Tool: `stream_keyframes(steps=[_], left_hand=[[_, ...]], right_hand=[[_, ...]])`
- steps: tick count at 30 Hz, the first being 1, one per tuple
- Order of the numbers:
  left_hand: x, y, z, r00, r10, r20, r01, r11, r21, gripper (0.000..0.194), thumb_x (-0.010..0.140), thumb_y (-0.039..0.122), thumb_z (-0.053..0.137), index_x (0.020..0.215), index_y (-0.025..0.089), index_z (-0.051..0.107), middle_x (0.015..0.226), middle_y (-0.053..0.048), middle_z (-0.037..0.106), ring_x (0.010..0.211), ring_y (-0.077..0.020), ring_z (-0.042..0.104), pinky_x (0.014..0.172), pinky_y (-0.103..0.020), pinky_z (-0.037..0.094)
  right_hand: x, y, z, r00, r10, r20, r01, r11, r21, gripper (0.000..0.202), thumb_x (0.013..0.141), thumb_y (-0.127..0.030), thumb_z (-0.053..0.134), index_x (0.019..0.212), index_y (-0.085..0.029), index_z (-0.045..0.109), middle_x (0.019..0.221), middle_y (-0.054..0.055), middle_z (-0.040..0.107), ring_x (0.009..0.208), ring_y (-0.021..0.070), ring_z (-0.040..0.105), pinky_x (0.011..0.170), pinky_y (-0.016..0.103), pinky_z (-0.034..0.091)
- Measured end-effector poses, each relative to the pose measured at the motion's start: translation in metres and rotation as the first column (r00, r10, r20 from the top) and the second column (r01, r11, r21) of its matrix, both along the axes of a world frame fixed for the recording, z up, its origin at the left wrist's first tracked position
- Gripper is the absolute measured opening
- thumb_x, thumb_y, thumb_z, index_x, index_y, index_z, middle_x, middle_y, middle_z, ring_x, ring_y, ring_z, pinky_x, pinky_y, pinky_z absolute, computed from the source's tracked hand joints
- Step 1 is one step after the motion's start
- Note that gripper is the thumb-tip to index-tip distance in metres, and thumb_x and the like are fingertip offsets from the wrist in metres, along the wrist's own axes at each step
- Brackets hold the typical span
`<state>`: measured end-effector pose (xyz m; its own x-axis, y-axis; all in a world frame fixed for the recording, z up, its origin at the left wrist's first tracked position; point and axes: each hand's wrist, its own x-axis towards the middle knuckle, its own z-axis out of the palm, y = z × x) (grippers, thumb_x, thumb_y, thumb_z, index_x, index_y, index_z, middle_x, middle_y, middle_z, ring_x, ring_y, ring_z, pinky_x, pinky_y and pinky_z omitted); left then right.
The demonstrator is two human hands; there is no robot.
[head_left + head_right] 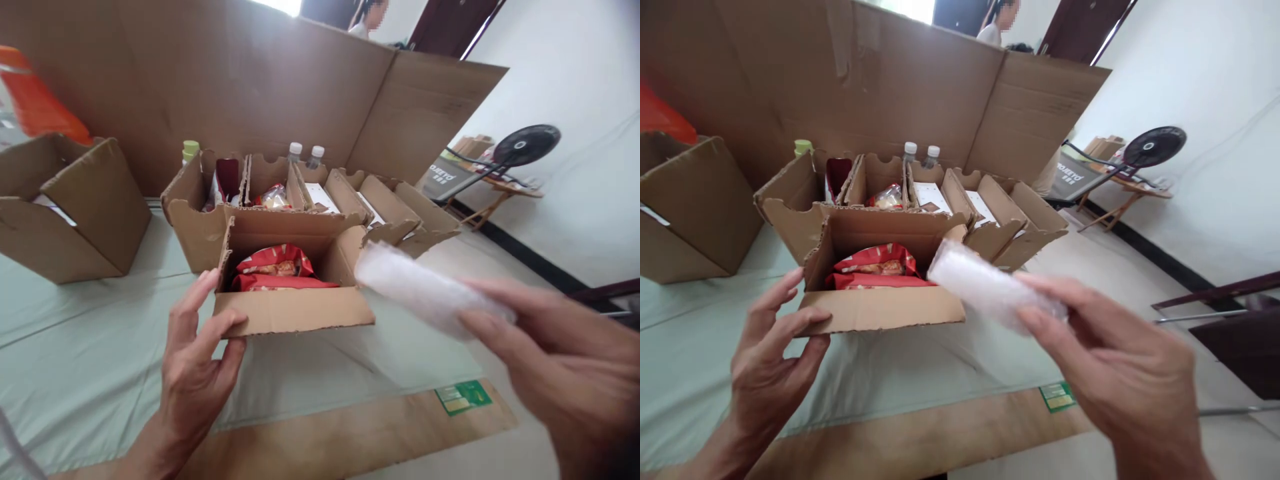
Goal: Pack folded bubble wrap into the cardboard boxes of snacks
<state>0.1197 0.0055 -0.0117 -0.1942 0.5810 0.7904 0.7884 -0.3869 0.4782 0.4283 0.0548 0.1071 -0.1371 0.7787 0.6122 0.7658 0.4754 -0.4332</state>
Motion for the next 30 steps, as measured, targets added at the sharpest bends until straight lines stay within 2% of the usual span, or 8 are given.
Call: stream_keyframes(steps=[5,10,13,16,19,23,26,30], left_hand=[[0.009,-0.005,-0.012,0.981,-0.04,0.189,0.046,0.999,-0.027,0.031,0.084,0.002,0.065,0.103,0.027,0.066,0.163,-0.003,0.039,0.145,-0.0338,0.046,0.109,-0.056,0.051],[0.008,-0.005,-0.015,0.968,-0.061,0.244,0.07,0.997,-0.027,0.034,0.084,0.001,0.065,0.104,0.029,0.067,0.165,0.001,0.035,0.146,-0.0325,0.044,0.11,-0.053,0.05],[0.006,-0.005,-0.016,0.969,-0.065,0.238,0.074,0.997,-0.03,0.034,0.085,0.001,0.064,0.105,0.028,0.068,0.164,0.0,0.036,0.145,-0.032,0.045,0.109,-0.05,0.051],[0.005,-0.005,-0.016,0.968,-0.085,0.237,0.092,0.996,-0.019,0.038,0.087,0.002,0.063,0.11,0.03,0.069,0.165,0.0,0.035,0.146,-0.0319,0.044,0.11,-0.049,0.049],[0.004,-0.006,-0.017,0.952,-0.09,0.294,0.096,0.995,-0.007,0.062,0.088,0.004,0.064,0.139,0.039,0.057,0.168,-0.001,0.03,0.146,-0.0306,0.045,0.113,-0.049,0.047],[0.003,-0.004,-0.023,0.869,-0.079,0.488,0.099,0.995,-0.015,0.086,0.088,0.017,0.072,0.159,0.043,0.029,0.169,-0.006,0.028,0.146,-0.0311,0.044,0.113,-0.05,0.047],[0.001,0.0,-0.026,0.789,-0.07,0.611,0.162,0.982,-0.097,0.082,0.091,0.026,0.072,0.159,0.042,0.028,0.17,-0.006,0.027,0.149,-0.0303,0.04,0.118,-0.051,0.043],[-0.002,0.012,-0.028,0.697,-0.115,0.707,0.31,0.939,-0.153,0.082,0.092,0.037,0.072,0.16,0.038,0.026,0.17,-0.008,0.027,0.154,-0.0312,0.033,0.12,-0.053,0.039]], right_hand=[[-0.062,0.07,0.042,0.806,0.17,0.567,-0.176,0.983,-0.046,0.034,0.1,-0.047,0.053,0.1,-0.025,0.08,0.094,0.004,0.078,0.08,0.018,0.071,0.064,0.029,0.05],[-0.13,0.14,-0.007,0.588,0.32,0.743,-0.136,0.944,-0.299,0.034,0.082,-0.036,0.078,0.055,-0.019,0.066,0.057,0.005,0.067,0.071,0.0248,0.073,0.068,0.035,0.052],[-0.149,0.159,-0.037,0.586,0.385,0.714,-0.16,0.918,-0.363,0.033,0.084,-0.038,0.076,0.058,-0.02,0.069,0.06,0.007,0.069,0.072,0.0248,0.074,0.069,0.034,0.054],[-0.147,0.155,-0.037,0.566,0.417,0.711,-0.161,0.902,-0.4,0.024,0.085,-0.032,0.073,0.065,-0.019,0.074,0.066,0.008,0.073,0.073,0.0238,0.074,0.07,0.033,0.054],[-0.123,0.128,-0.013,0.655,0.338,0.676,-0.158,0.936,-0.315,0.011,0.086,-0.02,0.069,0.087,-0.018,0.079,0.086,0.008,0.08,0.085,0.0259,0.075,0.077,0.037,0.054],[-0.067,0.075,0.004,0.947,0.065,0.315,-0.077,0.997,0.026,0.021,0.095,-0.027,0.06,0.104,-0.021,0.078,0.099,0.005,0.08,0.084,0.0198,0.073,0.078,0.035,0.054],[-0.034,0.05,-0.023,0.999,-0.029,0.03,0.029,1.0,-0.001,0.022,0.092,-0.035,0.064,0.104,-0.021,0.076,0.093,0.005,0.078,0.076,0.0189,0.069,0.067,0.032,0.053],[-0.039,0.053,-0.082,0.982,0.135,-0.134,-0.172,0.929,-0.329,0.047,0.084,-0.048,0.07,0.12,-0.018,0.066,0.114,0.012,0.075,0.095,0.0257,0.07,0.074,0.038,0.058]])
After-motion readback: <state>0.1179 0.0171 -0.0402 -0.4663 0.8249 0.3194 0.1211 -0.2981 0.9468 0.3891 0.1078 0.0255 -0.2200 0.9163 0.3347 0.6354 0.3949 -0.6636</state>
